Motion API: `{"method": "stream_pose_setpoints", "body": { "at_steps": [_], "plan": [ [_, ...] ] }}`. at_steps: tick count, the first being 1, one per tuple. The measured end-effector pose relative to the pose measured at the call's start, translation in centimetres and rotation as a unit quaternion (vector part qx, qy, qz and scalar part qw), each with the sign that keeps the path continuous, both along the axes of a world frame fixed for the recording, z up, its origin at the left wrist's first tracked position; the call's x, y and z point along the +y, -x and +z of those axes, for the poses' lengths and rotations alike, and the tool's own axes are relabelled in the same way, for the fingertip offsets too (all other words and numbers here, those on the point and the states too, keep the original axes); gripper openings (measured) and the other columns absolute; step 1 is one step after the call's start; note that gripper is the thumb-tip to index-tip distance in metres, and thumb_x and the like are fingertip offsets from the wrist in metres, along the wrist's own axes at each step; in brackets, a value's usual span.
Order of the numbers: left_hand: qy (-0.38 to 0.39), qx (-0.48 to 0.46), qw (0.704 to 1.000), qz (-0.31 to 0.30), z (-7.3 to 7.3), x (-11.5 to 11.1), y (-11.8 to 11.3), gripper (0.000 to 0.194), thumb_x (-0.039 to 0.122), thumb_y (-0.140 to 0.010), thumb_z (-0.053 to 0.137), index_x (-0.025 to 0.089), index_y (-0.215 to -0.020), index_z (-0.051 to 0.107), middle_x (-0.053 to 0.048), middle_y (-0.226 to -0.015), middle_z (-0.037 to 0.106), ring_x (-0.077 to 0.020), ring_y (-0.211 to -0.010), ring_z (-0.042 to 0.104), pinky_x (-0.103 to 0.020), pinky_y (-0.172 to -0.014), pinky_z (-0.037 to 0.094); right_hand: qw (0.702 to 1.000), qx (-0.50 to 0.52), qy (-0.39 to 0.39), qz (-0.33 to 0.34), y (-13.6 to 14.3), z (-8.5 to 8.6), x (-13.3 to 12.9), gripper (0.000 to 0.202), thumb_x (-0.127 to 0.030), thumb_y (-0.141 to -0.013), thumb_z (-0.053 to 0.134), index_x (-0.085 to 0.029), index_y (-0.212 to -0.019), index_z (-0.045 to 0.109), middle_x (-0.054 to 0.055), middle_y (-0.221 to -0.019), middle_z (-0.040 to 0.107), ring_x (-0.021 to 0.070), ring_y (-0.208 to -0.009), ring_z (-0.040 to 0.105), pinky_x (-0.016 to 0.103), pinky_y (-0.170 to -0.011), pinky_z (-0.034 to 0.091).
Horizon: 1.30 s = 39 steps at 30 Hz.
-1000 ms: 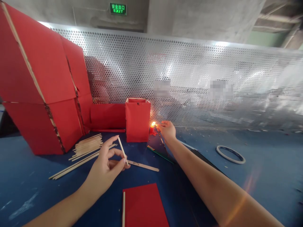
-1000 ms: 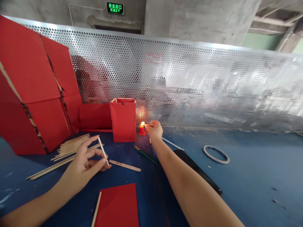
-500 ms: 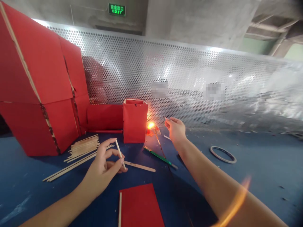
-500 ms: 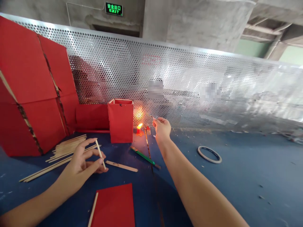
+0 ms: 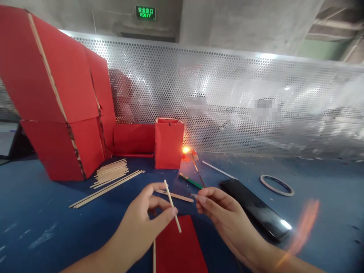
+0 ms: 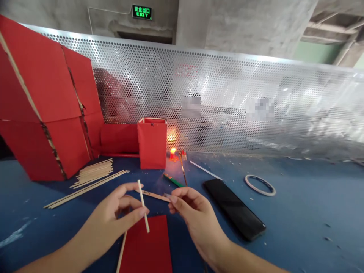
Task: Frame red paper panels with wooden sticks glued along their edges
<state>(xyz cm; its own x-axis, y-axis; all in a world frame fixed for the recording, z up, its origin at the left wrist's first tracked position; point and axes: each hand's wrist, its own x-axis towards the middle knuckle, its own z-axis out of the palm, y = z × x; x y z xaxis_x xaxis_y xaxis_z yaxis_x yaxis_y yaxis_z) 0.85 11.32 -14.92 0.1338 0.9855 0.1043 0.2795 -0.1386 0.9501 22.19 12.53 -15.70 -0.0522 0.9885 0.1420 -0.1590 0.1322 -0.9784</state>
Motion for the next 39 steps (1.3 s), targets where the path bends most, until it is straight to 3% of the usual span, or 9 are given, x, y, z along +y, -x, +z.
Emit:
{"method": "stream_pose_setpoints", "body": {
  "at_steps": [3,10,15,25,39],
  "plan": [
    [0.036,0.037,0.998,-0.032,-0.10,-0.62,-0.23,0.046,0.047,-0.079,0.062,0.024,-0.118,0.052,0.000,-0.080,0.077,-0.0260,-0.080,0.070,-0.038,-0.075,0.049,0.999,-0.026,-0.020,0.013,0.31,0.14,0.30,0.018,-0.040,-0.067,0.083,-0.026,-0.074,0.074,0.000,-0.068,0.067,0.0155,-0.063,0.062,0.031,-0.066,0.055],
    [0.046,0.041,0.992,-0.106,0.13,-0.83,-0.38,0.021,0.032,-0.082,0.063,0.025,-0.092,0.047,0.003,-0.080,0.077,-0.0204,-0.078,0.069,-0.033,-0.075,0.046,0.991,-0.096,-0.079,0.047,0.25,-0.12,-0.02,0.010,-0.027,-0.073,0.081,-0.024,-0.074,0.072,-0.001,-0.076,0.071,0.0119,-0.070,0.066,0.022,-0.066,0.054],
    [0.064,0.063,0.990,-0.112,0.10,-0.81,-0.37,0.019,0.029,-0.081,0.064,0.025,-0.089,0.047,0.004,-0.078,0.076,-0.0198,-0.077,0.066,-0.033,-0.076,0.041,0.980,-0.143,-0.120,0.060,0.39,-0.31,-0.05,0.003,-0.022,-0.077,0.075,-0.024,-0.077,0.073,0.001,-0.079,0.073,0.0129,-0.071,0.069,0.022,-0.064,0.057],
    [0.054,0.050,0.993,-0.094,-0.50,-0.59,-0.55,0.020,0.035,-0.078,0.064,0.026,-0.078,0.046,0.003,-0.077,0.072,-0.0204,-0.076,0.064,-0.032,-0.071,0.041,0.972,-0.151,-0.177,0.043,0.61,-0.41,-0.18,0.012,-0.013,-0.075,0.072,-0.024,-0.074,0.072,0.000,-0.079,0.075,0.0112,-0.074,0.072,0.019,-0.067,0.059],
    [0.070,0.079,0.988,-0.109,-0.31,-0.90,-0.62,0.023,0.034,-0.078,0.063,0.027,-0.079,0.040,0.007,-0.069,0.071,-0.0178,-0.068,0.059,-0.030,-0.063,0.032,0.974,-0.157,-0.156,0.050,0.48,-0.33,-0.19,0.008,-0.016,-0.075,0.073,-0.024,-0.074,0.073,0.000,-0.081,0.073,0.0130,-0.075,0.072,0.023,-0.069,0.060]
  ]
}}
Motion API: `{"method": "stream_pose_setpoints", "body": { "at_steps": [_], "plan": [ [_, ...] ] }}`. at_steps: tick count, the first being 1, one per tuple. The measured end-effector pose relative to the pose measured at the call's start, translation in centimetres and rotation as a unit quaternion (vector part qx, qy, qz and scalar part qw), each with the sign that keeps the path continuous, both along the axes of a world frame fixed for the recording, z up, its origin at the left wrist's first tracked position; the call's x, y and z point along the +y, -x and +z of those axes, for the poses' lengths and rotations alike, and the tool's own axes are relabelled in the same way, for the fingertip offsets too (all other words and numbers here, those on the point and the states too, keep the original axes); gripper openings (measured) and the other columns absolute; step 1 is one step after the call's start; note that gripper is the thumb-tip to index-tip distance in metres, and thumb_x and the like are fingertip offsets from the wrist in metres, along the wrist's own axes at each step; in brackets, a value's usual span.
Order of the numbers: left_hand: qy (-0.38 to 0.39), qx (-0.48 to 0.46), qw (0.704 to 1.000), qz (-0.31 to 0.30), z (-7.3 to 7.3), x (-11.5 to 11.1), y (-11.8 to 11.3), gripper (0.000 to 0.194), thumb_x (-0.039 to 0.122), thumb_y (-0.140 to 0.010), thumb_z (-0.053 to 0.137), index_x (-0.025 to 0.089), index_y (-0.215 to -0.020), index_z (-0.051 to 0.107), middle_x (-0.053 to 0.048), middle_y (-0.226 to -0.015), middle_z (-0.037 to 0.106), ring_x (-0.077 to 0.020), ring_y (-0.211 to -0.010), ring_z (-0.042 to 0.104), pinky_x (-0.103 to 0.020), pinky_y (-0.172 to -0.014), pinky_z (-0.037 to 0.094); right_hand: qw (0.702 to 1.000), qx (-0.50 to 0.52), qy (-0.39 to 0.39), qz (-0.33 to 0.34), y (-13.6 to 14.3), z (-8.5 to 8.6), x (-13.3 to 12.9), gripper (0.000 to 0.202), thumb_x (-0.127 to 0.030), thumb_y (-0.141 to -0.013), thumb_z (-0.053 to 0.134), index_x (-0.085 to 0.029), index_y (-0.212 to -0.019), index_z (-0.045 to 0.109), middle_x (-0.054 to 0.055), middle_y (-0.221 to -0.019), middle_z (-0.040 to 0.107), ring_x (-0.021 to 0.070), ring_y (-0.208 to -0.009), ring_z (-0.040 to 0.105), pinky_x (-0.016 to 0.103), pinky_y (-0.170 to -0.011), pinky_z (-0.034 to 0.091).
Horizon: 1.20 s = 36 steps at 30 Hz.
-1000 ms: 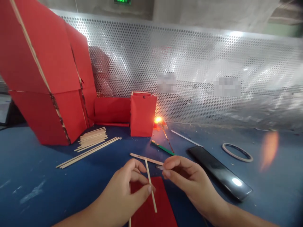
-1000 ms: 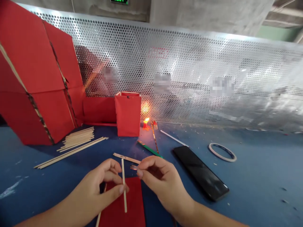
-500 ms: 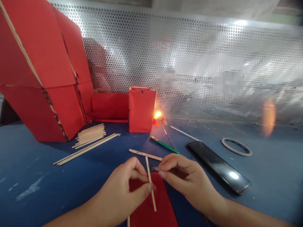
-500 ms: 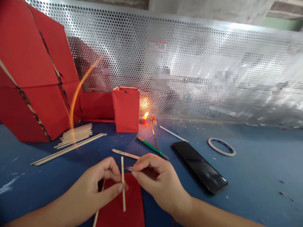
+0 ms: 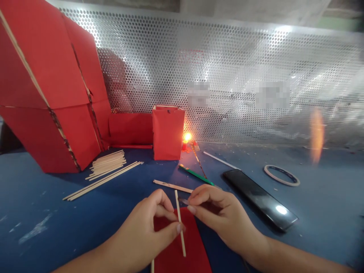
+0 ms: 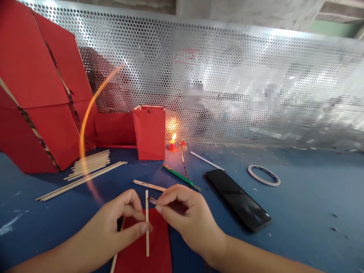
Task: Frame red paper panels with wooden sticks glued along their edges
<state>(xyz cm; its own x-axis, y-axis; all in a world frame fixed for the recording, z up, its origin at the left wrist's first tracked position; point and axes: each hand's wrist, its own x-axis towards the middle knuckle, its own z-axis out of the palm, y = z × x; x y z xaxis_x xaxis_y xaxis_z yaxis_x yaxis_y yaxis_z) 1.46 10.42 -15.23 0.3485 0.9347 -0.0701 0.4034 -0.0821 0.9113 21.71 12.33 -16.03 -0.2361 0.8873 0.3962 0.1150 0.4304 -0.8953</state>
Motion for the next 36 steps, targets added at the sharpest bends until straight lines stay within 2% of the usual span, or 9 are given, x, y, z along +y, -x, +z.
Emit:
{"method": "stream_pose_setpoints", "body": {
  "at_steps": [10,15,21,27,32,36],
  "plan": [
    [-0.008,0.010,1.000,-0.017,0.25,-0.03,0.12,0.023,0.033,-0.078,0.063,0.027,-0.078,0.041,0.006,-0.072,0.072,-0.0194,-0.073,0.060,-0.033,-0.071,0.036,1.000,0.009,0.008,-0.017,0.02,-0.11,0.10,0.004,-0.020,-0.074,0.075,-0.024,-0.074,0.073,0.001,-0.080,0.075,0.0138,-0.075,0.072,0.025,-0.070,0.060],
    [-0.024,0.038,0.998,-0.033,0.61,-0.16,0.07,0.023,0.033,-0.080,0.061,0.027,-0.079,0.040,0.002,-0.075,0.073,-0.0252,-0.092,0.061,-0.036,-0.077,0.037,0.999,0.003,0.024,-0.027,0.01,0.06,0.01,0.003,-0.024,-0.074,0.076,-0.024,-0.073,0.073,0.002,-0.078,0.075,0.0152,-0.073,0.071,0.028,-0.068,0.059],
    [-0.017,0.034,0.999,-0.032,0.59,-0.06,-0.01,0.022,0.031,-0.079,0.062,0.026,-0.079,0.041,0.002,-0.071,0.071,-0.0266,-0.096,0.061,-0.033,-0.070,0.036,0.999,-0.004,0.030,-0.034,0.02,0.16,0.05,0.004,-0.027,-0.075,0.075,-0.023,-0.074,0.073,0.002,-0.078,0.074,0.0159,-0.072,0.069,0.029,-0.066,0.057],
    [-0.007,0.009,0.999,-0.031,0.59,0.01,0.01,0.023,0.032,-0.079,0.063,0.026,-0.080,0.041,0.005,-0.068,0.068,-0.0216,-0.079,0.062,-0.031,-0.066,0.036,0.999,-0.020,0.033,-0.026,0.08,0.29,-0.07,0.002,-0.025,-0.076,0.072,-0.023,-0.075,0.072,0.001,-0.077,0.073,0.0158,-0.072,0.069,0.028,-0.067,0.057],
    [-0.008,-0.010,0.999,-0.037,0.65,0.05,0.02,0.021,0.028,-0.078,0.061,0.026,-0.081,0.040,0.005,-0.067,0.069,-0.0208,-0.078,0.063,-0.031,-0.069,0.038,0.999,-0.015,0.024,-0.020,0.19,0.29,-0.10,0.005,-0.020,-0.075,0.068,-0.023,-0.075,0.071,0.001,-0.076,0.073,0.0146,-0.070,0.068,0.027,-0.064,0.057],
    [0.009,-0.021,0.999,-0.036,0.45,0.06,0.02,0.023,0.029,-0.077,0.062,0.026,-0.084,0.041,0.005,-0.068,0.071,-0.0184,-0.069,0.060,-0.030,-0.065,0.038,1.000,-0.011,0.013,-0.024,0.24,0.26,-0.12,0.005,-0.019,-0.073,0.068,-0.023,-0.074,0.070,0.001,-0.074,0.072,0.0139,-0.066,0.066,0.026,-0.060,0.056]
  ]
}}
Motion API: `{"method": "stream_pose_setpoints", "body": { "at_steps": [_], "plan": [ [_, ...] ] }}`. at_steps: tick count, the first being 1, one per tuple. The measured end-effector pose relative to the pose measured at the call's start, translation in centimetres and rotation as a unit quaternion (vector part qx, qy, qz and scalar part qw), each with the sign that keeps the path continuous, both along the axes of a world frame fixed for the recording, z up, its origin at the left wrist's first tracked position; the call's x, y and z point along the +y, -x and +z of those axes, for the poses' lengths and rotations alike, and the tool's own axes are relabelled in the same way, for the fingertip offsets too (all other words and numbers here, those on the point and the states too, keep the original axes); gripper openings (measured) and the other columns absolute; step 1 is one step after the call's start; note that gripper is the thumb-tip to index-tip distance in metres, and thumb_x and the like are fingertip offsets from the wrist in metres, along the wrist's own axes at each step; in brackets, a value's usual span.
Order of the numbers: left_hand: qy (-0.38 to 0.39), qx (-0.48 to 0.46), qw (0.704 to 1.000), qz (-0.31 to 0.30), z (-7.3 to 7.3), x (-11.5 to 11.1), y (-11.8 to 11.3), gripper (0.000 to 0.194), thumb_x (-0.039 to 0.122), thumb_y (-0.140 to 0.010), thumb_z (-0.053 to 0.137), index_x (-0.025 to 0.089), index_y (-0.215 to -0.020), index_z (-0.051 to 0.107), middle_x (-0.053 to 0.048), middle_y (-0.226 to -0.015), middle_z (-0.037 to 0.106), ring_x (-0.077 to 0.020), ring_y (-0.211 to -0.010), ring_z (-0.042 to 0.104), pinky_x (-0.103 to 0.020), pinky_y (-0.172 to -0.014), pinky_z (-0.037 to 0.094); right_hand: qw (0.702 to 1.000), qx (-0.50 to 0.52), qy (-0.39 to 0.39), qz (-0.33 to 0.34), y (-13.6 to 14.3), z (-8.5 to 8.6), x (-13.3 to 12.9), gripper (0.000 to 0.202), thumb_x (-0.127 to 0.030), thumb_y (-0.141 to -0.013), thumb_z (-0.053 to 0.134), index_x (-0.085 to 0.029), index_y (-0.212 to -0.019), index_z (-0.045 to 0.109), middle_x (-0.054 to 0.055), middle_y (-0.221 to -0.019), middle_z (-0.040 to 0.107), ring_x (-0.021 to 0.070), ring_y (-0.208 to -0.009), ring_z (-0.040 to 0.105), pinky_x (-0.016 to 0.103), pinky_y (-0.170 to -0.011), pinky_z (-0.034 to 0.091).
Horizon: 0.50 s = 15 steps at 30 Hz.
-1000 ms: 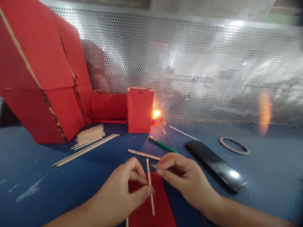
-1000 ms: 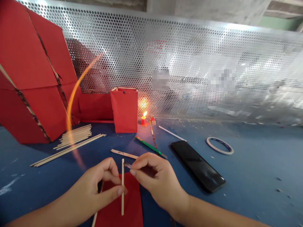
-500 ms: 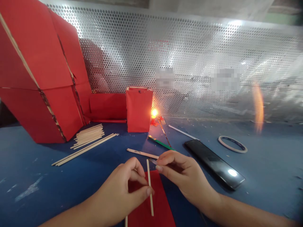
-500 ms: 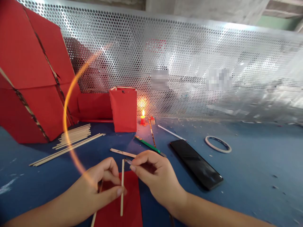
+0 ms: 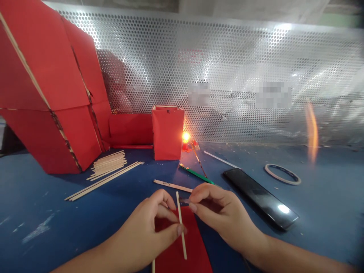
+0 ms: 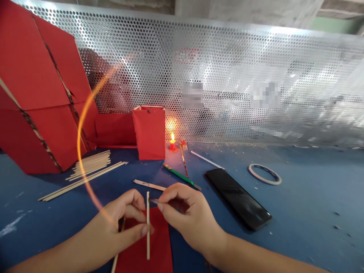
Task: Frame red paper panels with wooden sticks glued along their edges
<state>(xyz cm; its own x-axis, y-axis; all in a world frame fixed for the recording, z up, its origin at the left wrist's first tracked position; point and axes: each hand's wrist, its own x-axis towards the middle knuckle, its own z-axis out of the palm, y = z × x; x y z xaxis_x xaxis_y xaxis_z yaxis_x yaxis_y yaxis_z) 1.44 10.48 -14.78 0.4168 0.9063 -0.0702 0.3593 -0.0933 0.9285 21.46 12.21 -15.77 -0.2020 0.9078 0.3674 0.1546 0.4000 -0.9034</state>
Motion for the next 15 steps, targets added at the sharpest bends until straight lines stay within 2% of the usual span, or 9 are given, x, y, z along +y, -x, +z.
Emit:
{"method": "stream_pose_setpoints", "body": {
  "at_steps": [7,15],
  "plan": [
    [-0.014,0.013,1.000,-0.008,0.10,-0.04,0.10,0.021,0.025,-0.078,0.061,0.026,-0.085,0.042,0.005,-0.071,0.074,-0.0215,-0.080,0.066,-0.034,-0.075,0.041,1.000,0.006,-0.007,0.006,-0.02,0.01,-0.04,0.005,-0.018,-0.073,0.068,-0.023,-0.072,0.069,0.001,-0.076,0.072,0.0146,-0.070,0.069,0.027,-0.064,0.058],
    [0.010,0.021,0.999,-0.024,0.17,-0.01,0.19,0.019,0.028,-0.079,0.062,0.025,-0.087,0.046,0.002,-0.080,0.076,-0.0232,-0.087,0.066,-0.034,-0.075,0.040,1.000,0.009,0.003,-0.009,-0.02,-0.05,0.08,0.003,-0.023,-0.074,0.072,-0.023,-0.072,0.071,0.001,-0.077,0.074,0.0155,-0.072,0.071,0.028,-0.066,0.059]
  ]
}}
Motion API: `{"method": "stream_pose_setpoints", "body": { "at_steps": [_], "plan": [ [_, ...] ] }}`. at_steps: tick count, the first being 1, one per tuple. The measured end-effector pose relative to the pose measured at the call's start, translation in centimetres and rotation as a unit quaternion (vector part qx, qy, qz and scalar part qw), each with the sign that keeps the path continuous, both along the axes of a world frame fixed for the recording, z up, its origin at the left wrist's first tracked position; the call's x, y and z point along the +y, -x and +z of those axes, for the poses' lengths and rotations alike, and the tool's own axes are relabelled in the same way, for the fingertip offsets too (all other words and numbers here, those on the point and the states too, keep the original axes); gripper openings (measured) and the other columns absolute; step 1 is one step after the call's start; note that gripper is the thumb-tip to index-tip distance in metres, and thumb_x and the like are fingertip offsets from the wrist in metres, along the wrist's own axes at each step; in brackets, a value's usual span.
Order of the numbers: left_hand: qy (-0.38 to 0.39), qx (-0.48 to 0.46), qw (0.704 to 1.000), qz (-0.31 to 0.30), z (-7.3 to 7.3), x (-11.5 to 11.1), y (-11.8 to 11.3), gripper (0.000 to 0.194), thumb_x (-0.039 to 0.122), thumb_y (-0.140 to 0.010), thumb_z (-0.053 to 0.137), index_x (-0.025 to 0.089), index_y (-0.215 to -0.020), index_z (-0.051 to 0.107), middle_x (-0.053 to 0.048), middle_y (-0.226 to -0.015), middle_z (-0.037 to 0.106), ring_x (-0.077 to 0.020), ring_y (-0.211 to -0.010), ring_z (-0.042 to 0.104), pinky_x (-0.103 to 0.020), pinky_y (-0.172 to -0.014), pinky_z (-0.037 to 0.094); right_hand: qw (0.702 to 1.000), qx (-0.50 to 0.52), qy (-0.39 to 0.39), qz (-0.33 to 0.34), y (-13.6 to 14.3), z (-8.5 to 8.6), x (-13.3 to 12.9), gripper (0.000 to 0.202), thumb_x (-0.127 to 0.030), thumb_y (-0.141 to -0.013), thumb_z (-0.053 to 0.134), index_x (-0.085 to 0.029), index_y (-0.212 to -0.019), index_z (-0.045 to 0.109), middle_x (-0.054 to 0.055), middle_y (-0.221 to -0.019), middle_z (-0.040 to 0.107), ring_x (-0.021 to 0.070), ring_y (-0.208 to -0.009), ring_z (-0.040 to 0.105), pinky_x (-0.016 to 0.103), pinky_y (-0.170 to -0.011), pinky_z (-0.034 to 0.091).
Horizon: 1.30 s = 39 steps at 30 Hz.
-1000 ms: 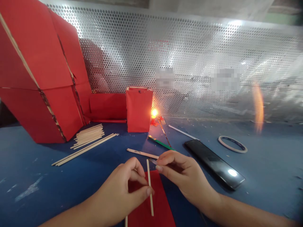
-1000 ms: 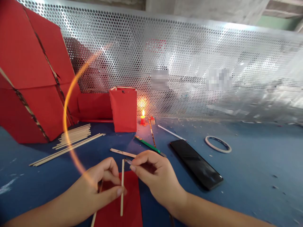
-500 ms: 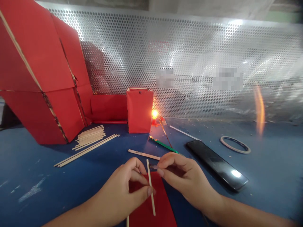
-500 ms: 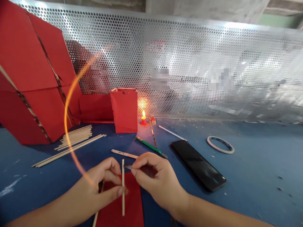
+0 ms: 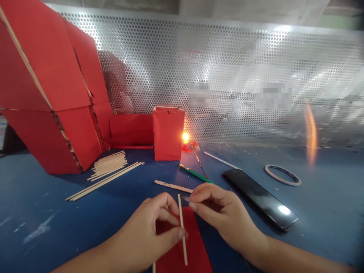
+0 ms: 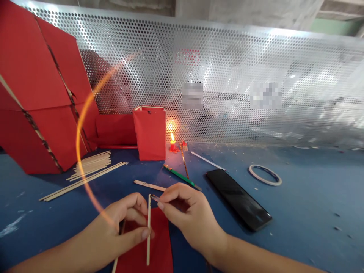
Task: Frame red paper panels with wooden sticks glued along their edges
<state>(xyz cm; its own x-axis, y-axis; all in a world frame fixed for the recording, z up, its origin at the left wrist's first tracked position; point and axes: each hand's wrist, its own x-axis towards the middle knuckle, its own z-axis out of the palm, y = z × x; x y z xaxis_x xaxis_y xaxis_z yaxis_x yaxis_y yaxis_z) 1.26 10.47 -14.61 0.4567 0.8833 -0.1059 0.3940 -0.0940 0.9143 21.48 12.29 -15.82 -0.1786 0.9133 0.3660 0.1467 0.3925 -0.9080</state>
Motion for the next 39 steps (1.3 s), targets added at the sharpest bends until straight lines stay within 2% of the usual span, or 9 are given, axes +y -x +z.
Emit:
{"method": "stream_pose_setpoints", "body": {
  "at_steps": [5,11,15,21,30,39],
  "plan": [
    [-0.006,0.023,1.000,0.000,0.1,-0.2,0.0,0.018,0.031,-0.081,0.062,0.025,-0.088,0.047,0.000,-0.083,0.077,-0.0272,-0.102,0.064,-0.034,-0.075,0.040,1.000,-0.001,0.012,0.002,-0.1,0.0,0.1,0.005,-0.027,-0.075,0.074,-0.023,-0.073,0.072,0.002,-0.078,0.074,0.0161,-0.073,0.071,0.028,-0.068,0.059],
    [-0.007,0.037,0.999,0.001,0.3,-0.2,0.1,0.018,0.033,-0.081,0.062,0.026,-0.090,0.048,0.000,-0.085,0.078,-0.0260,-0.094,0.067,-0.033,-0.071,0.041,1.000,-0.005,0.013,-0.006,-0.2,0.2,0.2,0.005,-0.027,-0.075,0.075,-0.024,-0.073,0.071,0.001,-0.077,0.072,0.0161,-0.072,0.069,0.028,-0.066,0.057],
    [-0.018,0.025,0.999,0.007,0.3,0.0,0.0,0.021,0.033,-0.082,0.063,0.027,-0.095,0.049,0.001,-0.081,0.078,-0.0265,-0.095,0.067,-0.034,-0.075,0.042,1.000,0.002,0.003,-0.013,-0.1,0.3,0.0,0.006,-0.026,-0.075,0.074,-0.023,-0.072,0.070,0.001,-0.076,0.071,0.0155,-0.070,0.068,0.026,-0.064,0.056],
    [-0.010,-0.005,1.000,0.002,-0.3,0.3,0.1,0.025,0.036,-0.083,0.063,0.026,-0.100,0.047,0.001,-0.080,0.077,-0.0240,-0.087,0.067,-0.035,-0.079,0.040,1.000,0.022,0.013,0.004,0.1,0.2,-0.2,0.005,-0.024,-0.076,0.072,-0.023,-0.073,0.069,0.000,-0.076,0.069,0.0139,-0.069,0.066,0.025,-0.063,0.055],
    [-0.011,-0.019,1.000,0.008,-0.6,0.3,0.1,0.026,0.032,-0.082,0.063,0.024,-0.102,0.048,-0.001,-0.086,0.079,-0.0227,-0.084,0.067,-0.033,-0.076,0.040,0.998,0.015,0.049,0.026,0.1,0.0,-0.2,0.003,-0.021,-0.074,0.069,-0.023,-0.073,0.067,0.000,-0.076,0.067,0.0134,-0.068,0.062,0.025,-0.061,0.052],
    [-0.007,-0.047,0.999,0.008,-0.8,0.5,0.2,0.022,0.025,-0.081,0.063,0.023,-0.099,0.049,0.002,-0.081,0.076,-0.0202,-0.081,0.067,-0.030,-0.075,0.040,0.997,-0.001,0.062,0.045,0.0,0.0,-0.2,0.003,-0.019,-0.071,0.066,-0.021,-0.071,0.065,0.000,-0.074,0.065,0.0128,-0.066,0.060,0.025,-0.060,0.051]
  ]
}}
